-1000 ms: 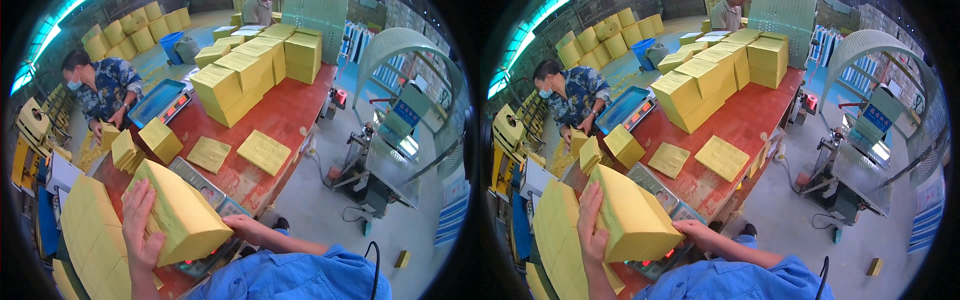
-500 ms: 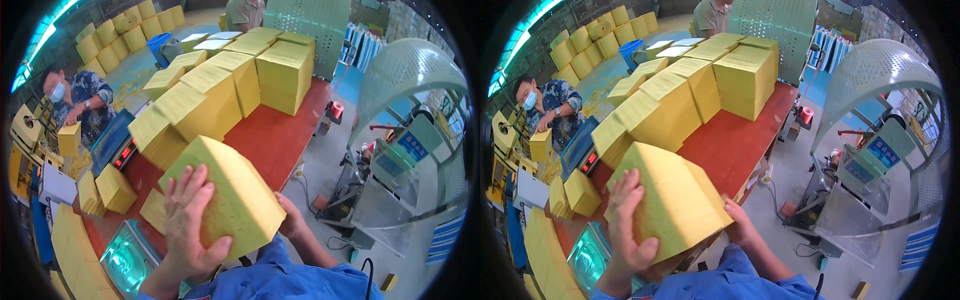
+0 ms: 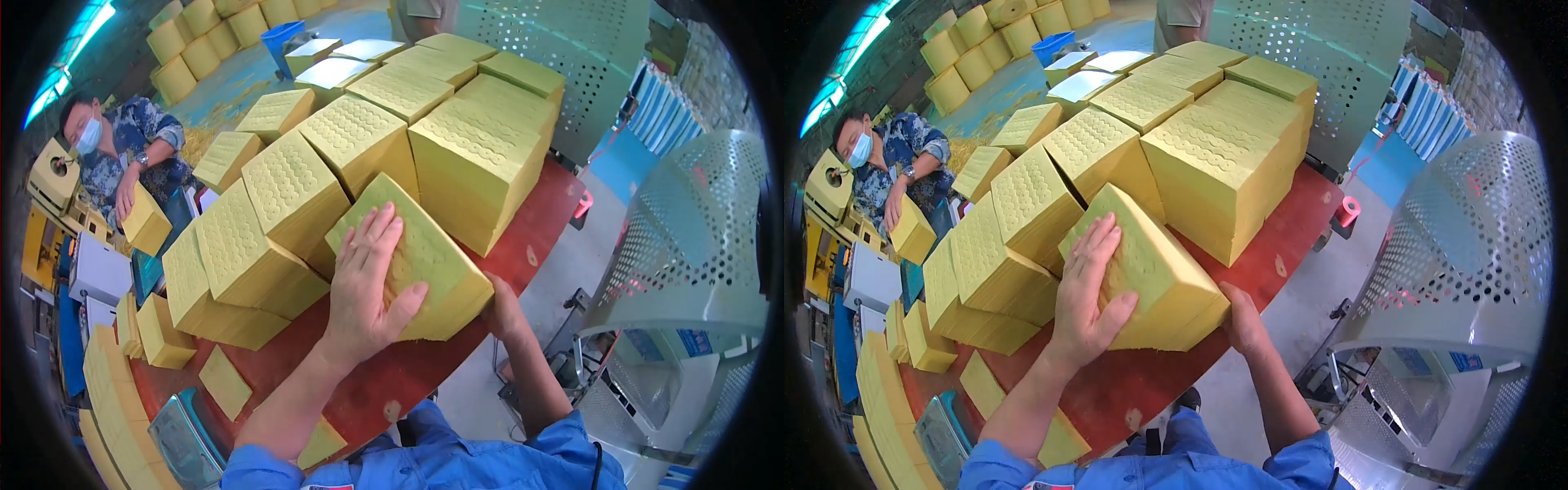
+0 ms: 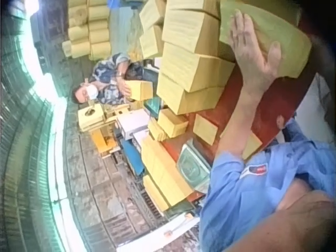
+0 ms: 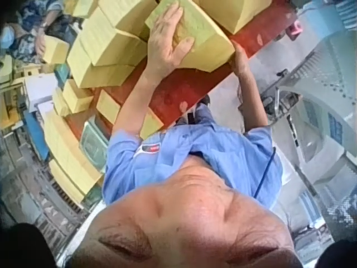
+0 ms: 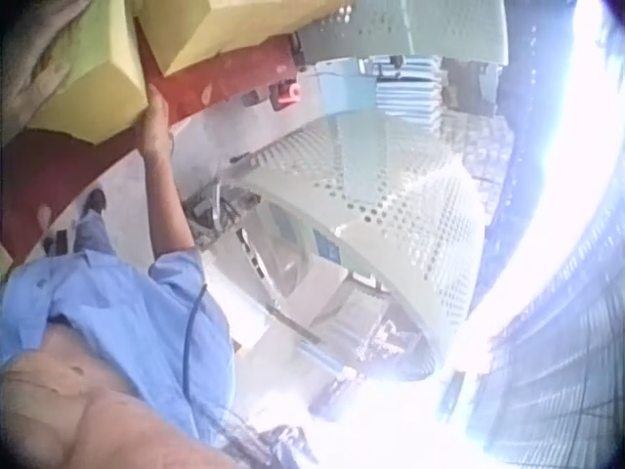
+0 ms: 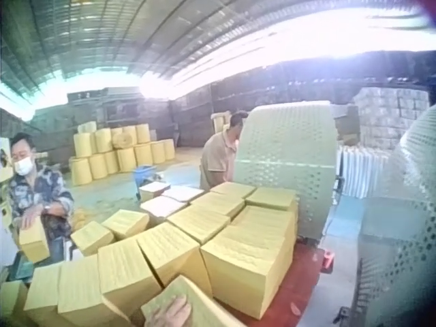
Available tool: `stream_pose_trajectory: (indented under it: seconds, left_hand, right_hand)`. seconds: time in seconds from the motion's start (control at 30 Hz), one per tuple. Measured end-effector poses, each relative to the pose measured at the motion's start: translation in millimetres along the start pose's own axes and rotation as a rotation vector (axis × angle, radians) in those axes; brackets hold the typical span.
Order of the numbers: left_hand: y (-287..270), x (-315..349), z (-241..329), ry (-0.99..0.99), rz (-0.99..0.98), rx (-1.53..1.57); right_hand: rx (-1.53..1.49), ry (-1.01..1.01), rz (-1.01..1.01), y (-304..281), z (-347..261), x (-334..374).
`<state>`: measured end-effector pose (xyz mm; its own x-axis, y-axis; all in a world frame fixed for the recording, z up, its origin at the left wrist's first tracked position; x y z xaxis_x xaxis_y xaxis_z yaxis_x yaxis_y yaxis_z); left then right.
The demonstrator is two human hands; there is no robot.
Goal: Weigh stacks of paper on a scale and stack them on a conveyor and work surface.
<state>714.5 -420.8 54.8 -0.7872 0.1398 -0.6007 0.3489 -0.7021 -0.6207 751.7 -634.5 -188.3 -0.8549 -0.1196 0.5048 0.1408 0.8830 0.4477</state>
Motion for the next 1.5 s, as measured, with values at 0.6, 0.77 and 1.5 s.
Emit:
stream_pose_trajectory:
  seconds: [0.6, 0.77, 1.5]
  left_hand:
    - [41, -39, 3, 0.246, -0.332, -0.271]
    - [47, -60, -4, 0.207, -0.329, -0.256]
    - [-123, 103, 41, -0.066, 0.212, -0.231]
  right_hand:
    - [0.840, -0.768, 0.232, 51, -20, 64]
    - [0.816, -0.743, 0.264, 48, -22, 48]
    - [0.530, -0.756, -0.179, 149, -1, 175]
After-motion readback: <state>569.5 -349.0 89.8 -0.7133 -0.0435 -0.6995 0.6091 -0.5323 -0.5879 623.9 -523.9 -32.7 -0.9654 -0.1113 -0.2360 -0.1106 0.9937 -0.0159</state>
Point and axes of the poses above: each hand's wrist, its own x-axis away from the middle knuckle, its own y-axis out of the palm, z = x × y, the point moved 7 cm from there along -x, towards the middle knuckle, and after that the axes turned 9 degrees about z, right-handed, at the moved point
